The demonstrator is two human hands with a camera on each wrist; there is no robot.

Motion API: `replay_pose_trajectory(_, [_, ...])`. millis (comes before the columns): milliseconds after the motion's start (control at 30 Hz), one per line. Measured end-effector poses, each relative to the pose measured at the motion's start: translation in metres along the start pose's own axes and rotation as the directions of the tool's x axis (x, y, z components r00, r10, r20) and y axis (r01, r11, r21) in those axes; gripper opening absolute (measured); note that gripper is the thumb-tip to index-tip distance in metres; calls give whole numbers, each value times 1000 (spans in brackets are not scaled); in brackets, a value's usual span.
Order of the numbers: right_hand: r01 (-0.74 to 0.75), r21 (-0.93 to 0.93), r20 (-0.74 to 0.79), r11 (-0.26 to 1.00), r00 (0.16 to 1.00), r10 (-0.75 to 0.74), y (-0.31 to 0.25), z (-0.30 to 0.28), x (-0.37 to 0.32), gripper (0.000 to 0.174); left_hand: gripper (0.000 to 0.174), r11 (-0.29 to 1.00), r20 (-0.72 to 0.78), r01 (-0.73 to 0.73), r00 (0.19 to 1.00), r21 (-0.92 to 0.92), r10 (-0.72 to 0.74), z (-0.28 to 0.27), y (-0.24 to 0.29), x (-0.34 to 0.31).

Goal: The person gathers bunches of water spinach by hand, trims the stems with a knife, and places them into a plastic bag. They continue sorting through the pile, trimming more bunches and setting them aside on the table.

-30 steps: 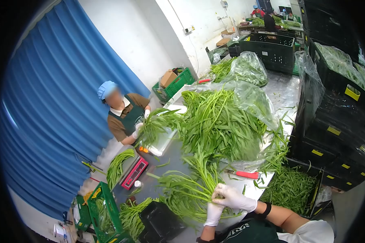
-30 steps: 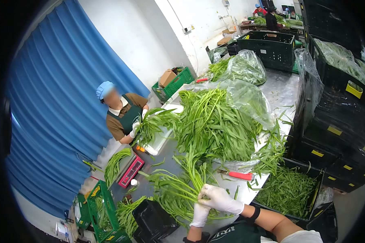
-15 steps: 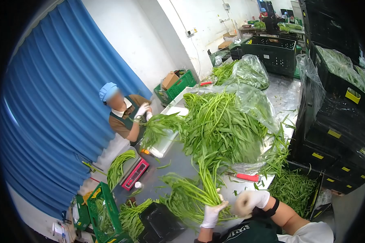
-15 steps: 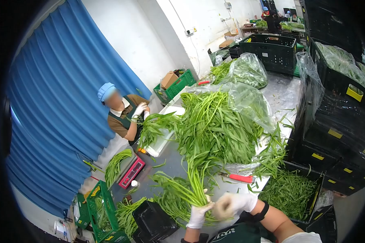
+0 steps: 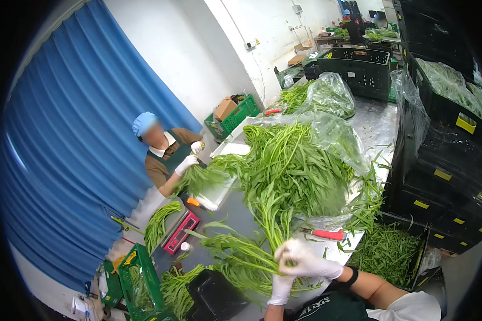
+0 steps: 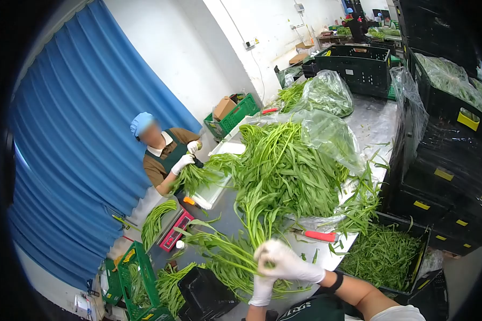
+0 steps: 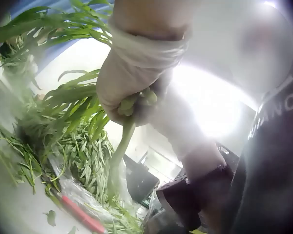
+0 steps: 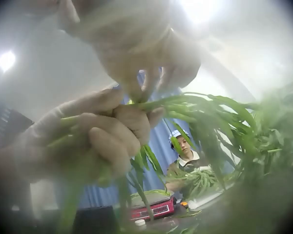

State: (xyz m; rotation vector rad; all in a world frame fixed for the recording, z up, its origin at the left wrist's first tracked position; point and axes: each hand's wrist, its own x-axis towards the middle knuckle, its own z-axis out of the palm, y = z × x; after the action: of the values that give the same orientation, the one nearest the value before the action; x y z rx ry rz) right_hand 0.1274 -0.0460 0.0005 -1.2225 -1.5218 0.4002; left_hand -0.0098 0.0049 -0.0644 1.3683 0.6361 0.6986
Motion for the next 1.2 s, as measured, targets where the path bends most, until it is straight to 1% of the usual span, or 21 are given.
replay_pose_trajectory(33, [-7,398,226,917,970,-91,-3,-5,-4,11,54,1000,-3,-3,1000,-1,3,-4,-4,2])
replay_pose_trajectory(133, [-151,390,243,908,968,57,-5,-21,-18,14,45,964,57,170,985,-205,-162,-2,11,5])
replay_pose_trajectory(233, [-363,372,257,854,925,280,-5,-34,-27,22,30,999,-74,-31,997,18,32,4,7,13])
replay_pose_trajectory(267, [-135,-46,-21,990,991,135,1,-30,-19,42,22,958,-35,-136,988,253,149,1,1,14])
replay_pose_trajectory(300, [-135,-50,-29,990,991,134,14,-16,-18,42,22,957,-27,-140,988,254,152,0,-6,15])
replay_pose_trajectory(367, [-294,114,-302,949,900,316,39,19,-25,61,26,590,-19,-94,983,802,183,0,-21,19])
replay_pose_trajectory(400, [-354,213,-243,911,884,400,37,27,-19,66,42,387,167,-248,959,888,230,-2,-22,22])
replay_pose_trajectory(433, [-354,216,-253,910,880,403,39,30,-14,66,42,382,179,-256,957,888,227,0,-22,23])
replay_pose_trajectory(500, [-406,741,-93,535,727,680,51,32,-6,52,61,362,102,-218,944,906,313,16,4,22])
replay_pose_trajectory(567, [-383,818,-65,428,679,731,69,37,-7,40,74,350,103,-163,977,922,185,13,16,15])
replay_pose_trajectory(633, [-395,907,169,146,659,733,85,30,-12,32,75,585,227,-278,961,762,160,6,35,7])
replay_pose_trajectory(700, [-385,920,220,78,670,709,92,23,-19,36,71,967,93,133,983,216,-156,-13,33,3])
replay_pose_trajectory(767, [-310,950,234,46,797,557,90,19,-23,40,69,996,-86,94,992,2,-94,-35,24,14])
replay_pose_trajectory(833, [-328,944,263,36,815,517,82,19,-23,43,69,986,-163,84,981,-147,-108,-36,8,16])
replay_pose_trajectory(900, [-415,887,256,204,808,530,65,20,-16,43,66,791,188,302,953,-533,-237,-36,-14,19])
replay_pose_trajectory(967, [-493,832,316,257,800,511,65,20,-15,42,56,818,208,343,938,-461,-276,-27,-30,12])
replay_pose_trajectory(1000, [-561,712,318,422,793,519,63,14,-12,43,54,823,267,430,898,-371,-348,-21,-32,12])
replay_pose_trajectory(1067, [-695,217,302,685,715,630,41,-13,-2,47,43,836,297,497,855,-234,-425,-12,-28,14])
replay_pose_trajectory(1100, [-699,216,303,681,711,634,52,-10,-9,47,43,833,298,501,853,-236,-429,-15,-30,14])
replay_pose_trajectory(1167, [-465,-405,147,787,816,559,87,-3,-24,53,31,782,372,583,792,-220,-485,-26,-39,22])
replay_pose_trajectory(1200, [-701,-260,155,665,649,745,43,-21,-10,50,26,736,424,610,773,-294,-472,-26,-40,25])
